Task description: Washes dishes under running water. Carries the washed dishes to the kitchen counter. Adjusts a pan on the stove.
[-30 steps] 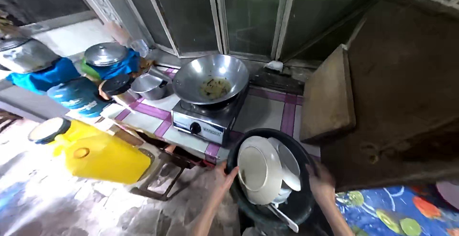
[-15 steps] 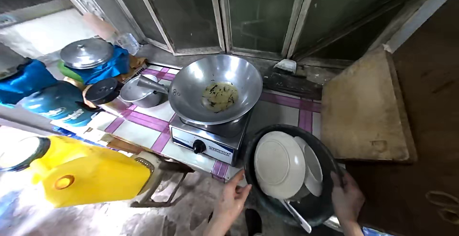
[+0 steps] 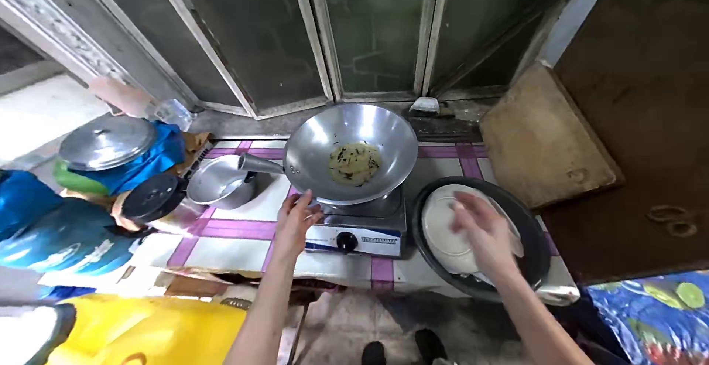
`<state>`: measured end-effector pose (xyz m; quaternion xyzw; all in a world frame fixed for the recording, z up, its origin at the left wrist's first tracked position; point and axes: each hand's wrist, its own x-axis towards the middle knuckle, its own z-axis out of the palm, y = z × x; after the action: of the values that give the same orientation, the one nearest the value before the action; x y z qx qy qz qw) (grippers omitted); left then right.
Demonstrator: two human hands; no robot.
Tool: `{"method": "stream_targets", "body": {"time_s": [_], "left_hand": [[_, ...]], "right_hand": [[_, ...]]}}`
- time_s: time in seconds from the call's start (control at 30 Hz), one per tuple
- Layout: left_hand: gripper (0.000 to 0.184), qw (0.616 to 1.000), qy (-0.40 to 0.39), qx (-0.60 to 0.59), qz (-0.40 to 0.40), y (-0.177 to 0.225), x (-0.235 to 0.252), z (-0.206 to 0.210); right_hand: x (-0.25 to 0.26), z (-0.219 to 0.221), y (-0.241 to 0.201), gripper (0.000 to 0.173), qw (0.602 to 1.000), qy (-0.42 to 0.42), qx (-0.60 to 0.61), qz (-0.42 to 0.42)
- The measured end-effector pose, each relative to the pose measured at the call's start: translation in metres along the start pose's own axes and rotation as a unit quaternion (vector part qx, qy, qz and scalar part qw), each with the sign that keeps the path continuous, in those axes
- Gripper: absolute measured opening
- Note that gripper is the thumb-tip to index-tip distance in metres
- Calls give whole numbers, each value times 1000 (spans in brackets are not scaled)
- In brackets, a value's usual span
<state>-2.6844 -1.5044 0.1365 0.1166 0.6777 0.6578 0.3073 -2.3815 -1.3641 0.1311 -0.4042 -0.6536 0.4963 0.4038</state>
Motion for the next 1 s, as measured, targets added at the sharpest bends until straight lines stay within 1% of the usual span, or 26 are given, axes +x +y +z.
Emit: {"method": "stream_targets", "body": {"time_s": [0.03, 0.07, 0.13, 0.23, 0.33, 0.47, 0.57, 0.67, 0.77, 0.83, 0.9, 0.93, 1.0], "left_hand": [[52, 1000, -9, -3, -15, 3, 6, 0], [50, 999, -19, -11, -33, 5, 11, 1], [48, 995, -47, -53, -69, 5, 22, 4], [51, 989, -58, -108, -82, 5, 37, 6], [47, 992, -62, -96, -55, 9, 42, 8], [40, 994, -36, -89, -47, 13, 42, 11], [39, 994, -20, -94, -55, 17, 37, 11], [38, 995, -20, -90, -50, 21, 20, 12], [36, 995, -18, -91, -34, 25, -5, 11], [41, 994, -40, -93, -46, 27, -28, 8], [53, 986, -86, -115, -84, 25, -52, 8], [55, 981, -104, -129, -102, 26, -66, 11], [47, 972, -129, -145, -129, 26, -99, 15]], "right_hand": [[9, 31, -6, 45, 993, -51, 88, 64], [19, 59, -7, 50, 977, -79, 158, 121], [44, 97, -4, 56, 947, -96, 240, 190], [73, 127, -8, 59, 920, -74, 290, 252], [81, 139, -9, 58, 916, -28, 279, 286], [81, 142, -20, 47, 918, 19, 266, 294], [71, 140, -30, 45, 920, 39, 263, 287], [49, 128, -42, 45, 920, 55, 267, 283], [16, 114, -63, 41, 919, 103, 265, 272], [-12, 101, -78, 38, 914, 130, 268, 274], [-39, 81, -87, 36, 916, 153, 260, 266], [-52, 69, -90, 36, 916, 165, 255, 261], [-80, 46, -93, 34, 912, 183, 255, 263]]}}
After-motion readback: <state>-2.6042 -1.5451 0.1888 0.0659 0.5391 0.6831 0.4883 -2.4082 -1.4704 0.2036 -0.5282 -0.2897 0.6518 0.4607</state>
